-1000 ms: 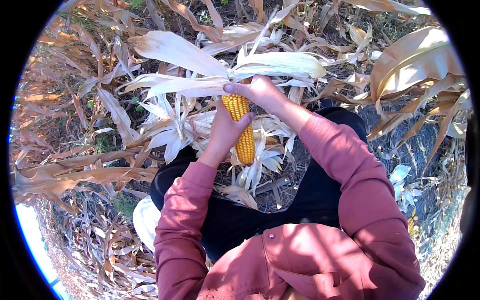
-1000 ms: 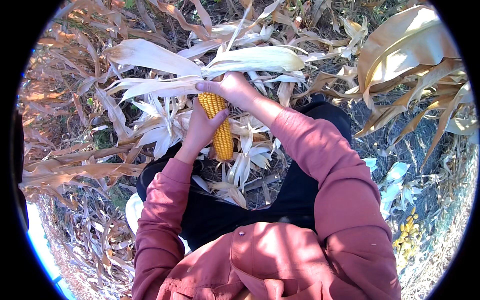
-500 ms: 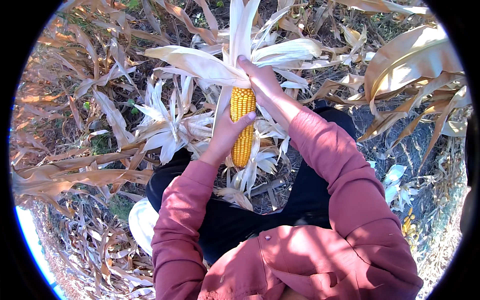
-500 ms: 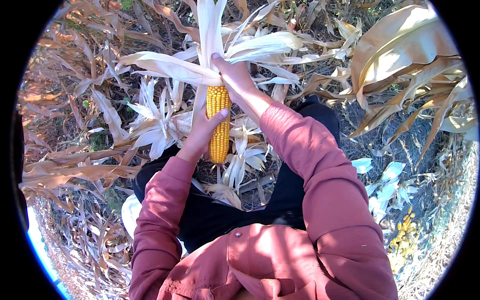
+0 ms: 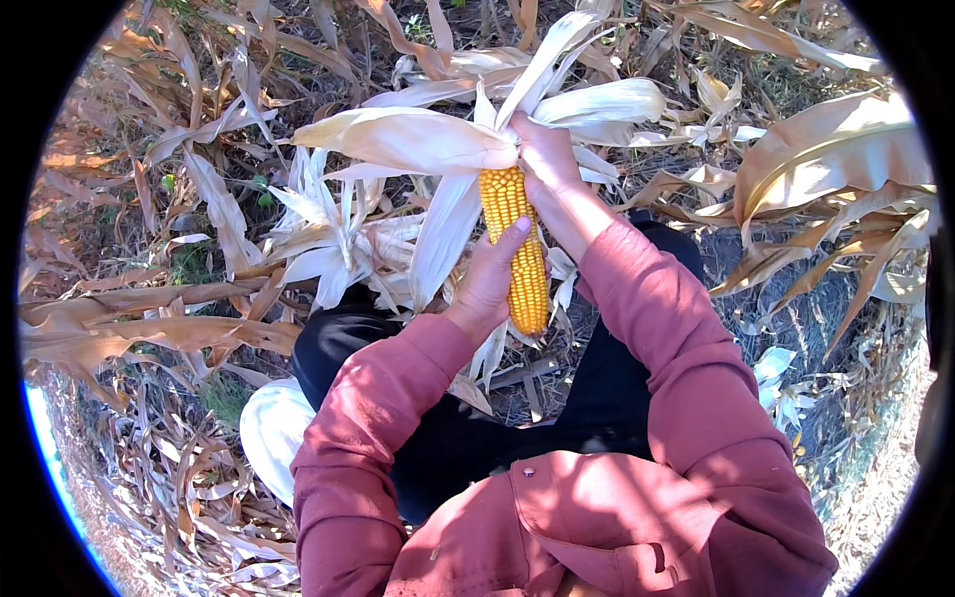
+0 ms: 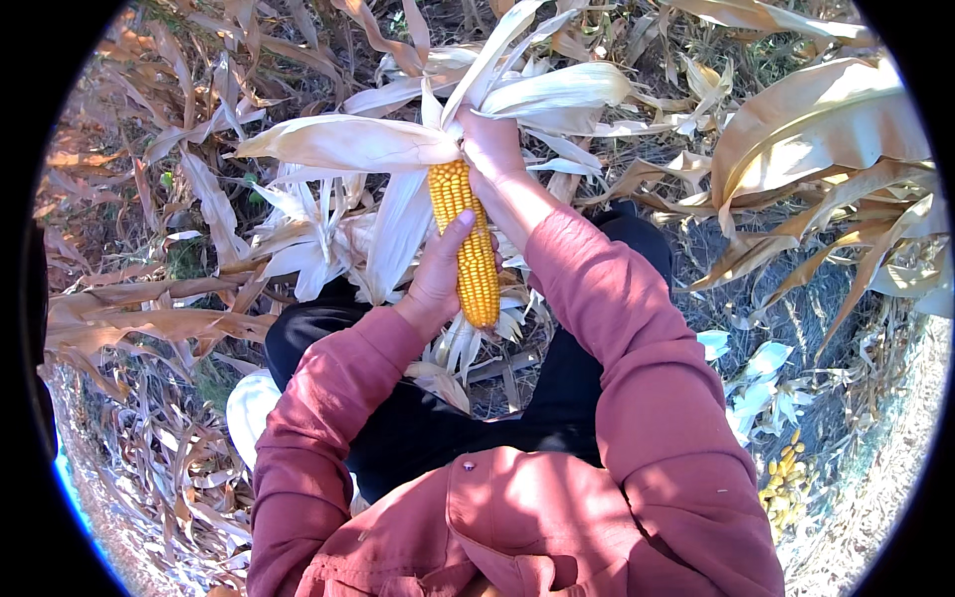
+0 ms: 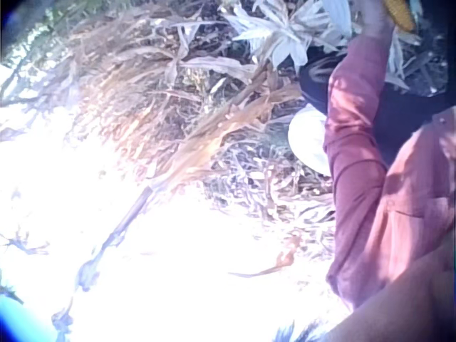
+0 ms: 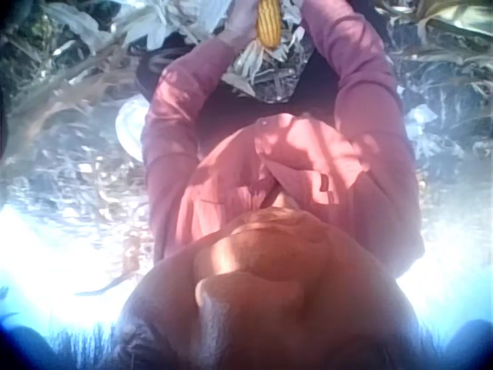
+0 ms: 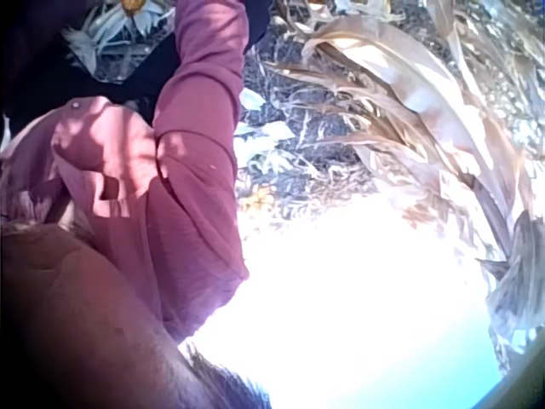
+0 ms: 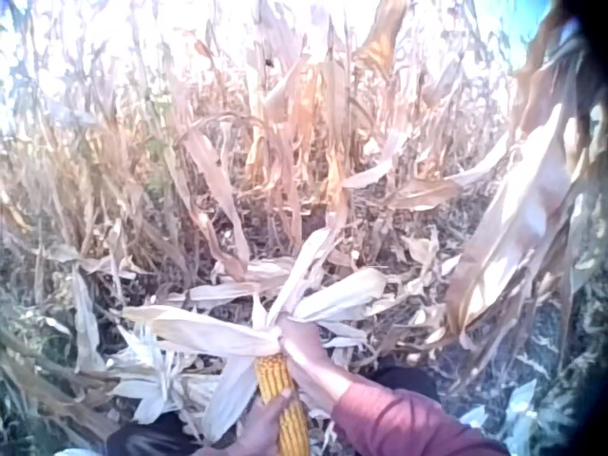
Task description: The person sits on the ground in a cornfield and husks corn cobs by hand, removing dried husks and silk. They place the cleaned cobs into a white bucket beside them.
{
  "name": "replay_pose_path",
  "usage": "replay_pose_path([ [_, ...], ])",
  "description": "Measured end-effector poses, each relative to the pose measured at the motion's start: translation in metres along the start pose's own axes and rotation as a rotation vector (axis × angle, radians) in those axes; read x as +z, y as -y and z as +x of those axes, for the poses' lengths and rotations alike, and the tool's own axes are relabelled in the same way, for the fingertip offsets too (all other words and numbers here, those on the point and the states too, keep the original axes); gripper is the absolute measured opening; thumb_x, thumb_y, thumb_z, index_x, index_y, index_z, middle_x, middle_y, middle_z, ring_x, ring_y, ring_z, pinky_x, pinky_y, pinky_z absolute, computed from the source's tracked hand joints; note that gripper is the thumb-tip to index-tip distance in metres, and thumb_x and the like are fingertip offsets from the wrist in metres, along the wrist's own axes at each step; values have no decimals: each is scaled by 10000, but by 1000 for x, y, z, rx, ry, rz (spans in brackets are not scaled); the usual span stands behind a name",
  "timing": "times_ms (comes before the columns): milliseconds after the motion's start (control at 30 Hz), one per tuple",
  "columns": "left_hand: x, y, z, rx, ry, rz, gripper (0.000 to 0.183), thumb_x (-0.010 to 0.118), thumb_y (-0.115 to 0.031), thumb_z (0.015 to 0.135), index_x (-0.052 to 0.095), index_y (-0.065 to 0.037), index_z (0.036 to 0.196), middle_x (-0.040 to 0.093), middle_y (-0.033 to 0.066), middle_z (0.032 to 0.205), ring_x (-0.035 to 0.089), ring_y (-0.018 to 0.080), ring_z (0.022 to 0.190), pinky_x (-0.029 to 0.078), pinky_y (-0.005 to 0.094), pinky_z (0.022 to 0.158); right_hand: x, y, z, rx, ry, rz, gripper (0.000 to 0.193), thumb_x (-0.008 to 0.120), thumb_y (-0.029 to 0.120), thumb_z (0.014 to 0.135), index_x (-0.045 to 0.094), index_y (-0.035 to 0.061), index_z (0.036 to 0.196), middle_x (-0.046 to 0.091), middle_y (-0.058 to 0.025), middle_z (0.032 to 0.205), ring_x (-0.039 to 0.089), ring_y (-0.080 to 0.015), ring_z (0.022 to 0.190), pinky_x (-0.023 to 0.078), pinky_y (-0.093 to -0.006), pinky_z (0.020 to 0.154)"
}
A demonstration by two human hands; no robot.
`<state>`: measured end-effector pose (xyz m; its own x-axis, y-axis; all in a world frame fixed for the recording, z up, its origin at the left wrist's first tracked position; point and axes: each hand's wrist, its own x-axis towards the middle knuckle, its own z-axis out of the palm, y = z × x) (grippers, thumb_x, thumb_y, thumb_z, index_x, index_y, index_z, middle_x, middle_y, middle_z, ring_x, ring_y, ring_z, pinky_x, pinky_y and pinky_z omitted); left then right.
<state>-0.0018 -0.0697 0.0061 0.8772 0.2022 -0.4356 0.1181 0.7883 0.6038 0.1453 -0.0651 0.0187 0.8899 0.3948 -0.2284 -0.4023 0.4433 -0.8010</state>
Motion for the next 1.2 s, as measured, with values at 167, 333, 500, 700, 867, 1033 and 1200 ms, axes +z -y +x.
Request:
replay_pose_path([
  [167,3,-1,1,-62,50,-41,418,548,-425,868,472,-55,1046,565,89,793,588,203,674,520,336,624,1,12,-1,12,-89,69,289,631,125,832,581,-59,1050,618,-118,1002,598,-199,851,482,-333,758],
  [333,20,-4,-4,-111,224,-354,539,507,-559,836,478,-65,1049,529,72,782,536,193,649,482,328,620,0,24,1,78,-175,334,268,570,136,859,572,-11,1082,611,-103,991,608,-209,851,499,-328,733],
  [500,26,-22,-6,-78,412,-229,595,475,-607,824,478,-62,1063,526,84,772,525,196,637,460,326,603,-4,27,22,76,-101,-89,377,459,296,949,501,-21,1149,587,-114,1018,606,-212,877,516,-355,737],
  [700,-10,-97,-23,327,275,-200,565,506,-571,825,481,-52,1048,533,93,787,543,206,673,478,345,630,-12,7,48,-241,-274,104,341,535,195,920,478,-43,1158,574,-118,1060,583,-200,907,493,-335,759],
  [867,-59,-167,-43,635,188,-322,591,565,-555,802,461,-30,1053,481,73,860,495,181,744,459,316,701,-31,9,41,-240,-185,-95,323,588,163,886,519,-67,1103,601,-123,994,599,-202,837,498,-342,719],
  [1033,-86,-187,-49,673,103,-569,543,607,-504,801,470,-16,996,489,83,877,494,185,761,459,318,734,-58,-36,9,321,2,-138,412,652,154,840,491,-69,1148,589,-155,1014,601,-248,868,523,-381,684],
  [1200,-106,-183,-57,681,85,-511,522,631,-440,807,442,-6,1026,470,82,899,519,197,805,484,331,766,-40,-46,4,547,51,-373,459,688,169,815,484,-55,1159,591,-195,1087,603,-273,918,517,-409,761],
])
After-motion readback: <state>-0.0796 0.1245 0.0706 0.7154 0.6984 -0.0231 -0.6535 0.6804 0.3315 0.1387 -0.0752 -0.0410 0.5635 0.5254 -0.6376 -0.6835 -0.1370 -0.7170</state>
